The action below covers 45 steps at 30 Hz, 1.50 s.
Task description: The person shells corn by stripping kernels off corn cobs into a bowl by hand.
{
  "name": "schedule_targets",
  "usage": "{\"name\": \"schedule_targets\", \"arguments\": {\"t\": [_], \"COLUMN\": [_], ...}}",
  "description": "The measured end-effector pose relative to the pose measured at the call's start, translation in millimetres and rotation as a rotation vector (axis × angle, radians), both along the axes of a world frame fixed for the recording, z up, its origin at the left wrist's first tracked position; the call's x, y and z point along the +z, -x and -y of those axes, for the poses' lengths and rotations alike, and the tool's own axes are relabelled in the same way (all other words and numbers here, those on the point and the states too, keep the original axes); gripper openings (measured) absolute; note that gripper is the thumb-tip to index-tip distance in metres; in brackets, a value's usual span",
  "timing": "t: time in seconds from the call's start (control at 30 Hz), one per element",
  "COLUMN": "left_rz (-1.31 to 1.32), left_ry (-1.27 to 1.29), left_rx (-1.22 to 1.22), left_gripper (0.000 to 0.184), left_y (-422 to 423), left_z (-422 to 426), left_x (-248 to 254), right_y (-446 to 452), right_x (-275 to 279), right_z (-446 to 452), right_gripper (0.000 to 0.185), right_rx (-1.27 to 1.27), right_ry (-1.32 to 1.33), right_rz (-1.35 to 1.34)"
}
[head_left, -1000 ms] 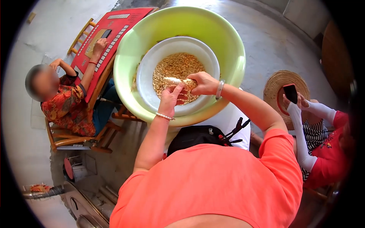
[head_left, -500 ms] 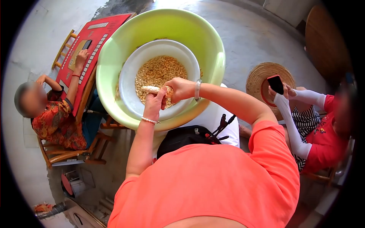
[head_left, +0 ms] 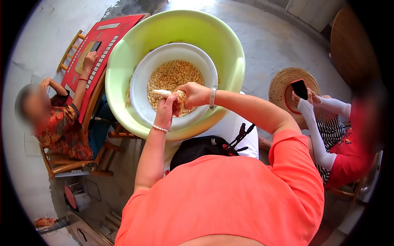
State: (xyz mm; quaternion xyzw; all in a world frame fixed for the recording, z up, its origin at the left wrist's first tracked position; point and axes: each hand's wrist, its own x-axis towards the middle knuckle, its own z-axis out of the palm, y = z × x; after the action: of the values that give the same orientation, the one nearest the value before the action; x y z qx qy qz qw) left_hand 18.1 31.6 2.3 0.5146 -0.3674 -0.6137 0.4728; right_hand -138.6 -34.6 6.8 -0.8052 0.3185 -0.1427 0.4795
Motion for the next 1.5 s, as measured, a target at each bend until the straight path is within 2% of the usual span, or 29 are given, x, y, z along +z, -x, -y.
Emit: {"name": "schedule_targets", "arguments": {"t": [0.1, 0.13, 0.2, 0.23, 0.33, 0.37, 0.43, 0.53, 0.67, 0.77, 0.87, 0.97, 1.1, 1.2, 1.23, 1.27, 1.43, 1.5], "left_rz": [0.081, 0.106, 0.106, 0.097, 0.092, 0.123, 0.190, 0.263, 0.206, 0.208, 0.196, 0.202, 0.215, 0.201, 0.192, 0.182, 0.192, 0.190], "left_ry": [0.010, 0.007, 0.020, 0.030, 0.030, 0.034, 0.052, 0.057, 0.065, 0.049, 0.040, 0.051, 0.055, 0.052, 0.056, 0.054, 0.074, 0.098], "left_rx": [0.072, 0.098, 0.215, 0.189, 0.113, 0.151, 0.162, 0.129, 0.115, 0.082, 0.097, 0.097, 0.069, 0.108, 0.092, 0.078, 0.112, 0.087], "left_gripper": [0.030, 0.030, 0.032, 0.032, 0.031, 0.031, 0.033, 0.034, 0.031, 0.030, 0.029, 0.031, 0.031, 0.029, 0.029, 0.028, 0.028, 0.028], "left_y": [-3, -1, 4, 1, -21, -21, -24, -28, -24, -24, -24, -21, -19, -26, -25, -23, -17, -15], "left_z": [0, 1, 2, 6, 6, 7, 8, 9, 9, 9, 8, 6, 5, 8, 8, 7, 3, 1], "left_x": [-5, -6, 0, -2, -7, -5, -5, -8, -13, -13, -8, -2, -5, -11, -8, -6, -2, 2], "right_y": [3, 10, 27, 40, 94, 117, 165, 220, 267, 296, 311, 322, 338, 331, 317, 312, 223, 190], "right_x": [7, 14, 25, 36, 61, 67, 50, 22, -5, -15, 0, 20, 35, 27, 21, 1, 0, 11], "right_z": [-3, -5, -3, 0, -6, -10, -14, -31, -63, -79, -89, -96, -101, -89, -81, -72, -37, -26], "right_gripper": [0.057, 0.071, 0.074, 0.069, 0.059, 0.058, 0.055, 0.062, 0.067, 0.071, 0.071, 0.070, 0.067, 0.056, 0.041, 0.029, 0.019, 0.021], "right_rx": [0.050, 0.040, -0.056, -0.109, -0.518, -0.687, -0.922, -1.379, -1.667, -1.744, -1.840, -1.890, -2.038, -1.906, -1.867, -1.754, -1.253, -1.076], "right_ry": [0.172, 0.248, 0.432, 0.471, 0.266, 0.283, 0.324, 0.242, 0.231, 0.470, 0.688, 0.694, 0.773, 0.569, 0.603, 0.543, 0.141, 0.101], "right_rz": [0.025, -0.042, 0.009, 0.119, 0.401, 0.413, 0.643, 0.682, 0.732, 0.707, 0.634, 0.784, 0.698, 0.651, 0.491, 0.517, 0.529, 0.498]}}
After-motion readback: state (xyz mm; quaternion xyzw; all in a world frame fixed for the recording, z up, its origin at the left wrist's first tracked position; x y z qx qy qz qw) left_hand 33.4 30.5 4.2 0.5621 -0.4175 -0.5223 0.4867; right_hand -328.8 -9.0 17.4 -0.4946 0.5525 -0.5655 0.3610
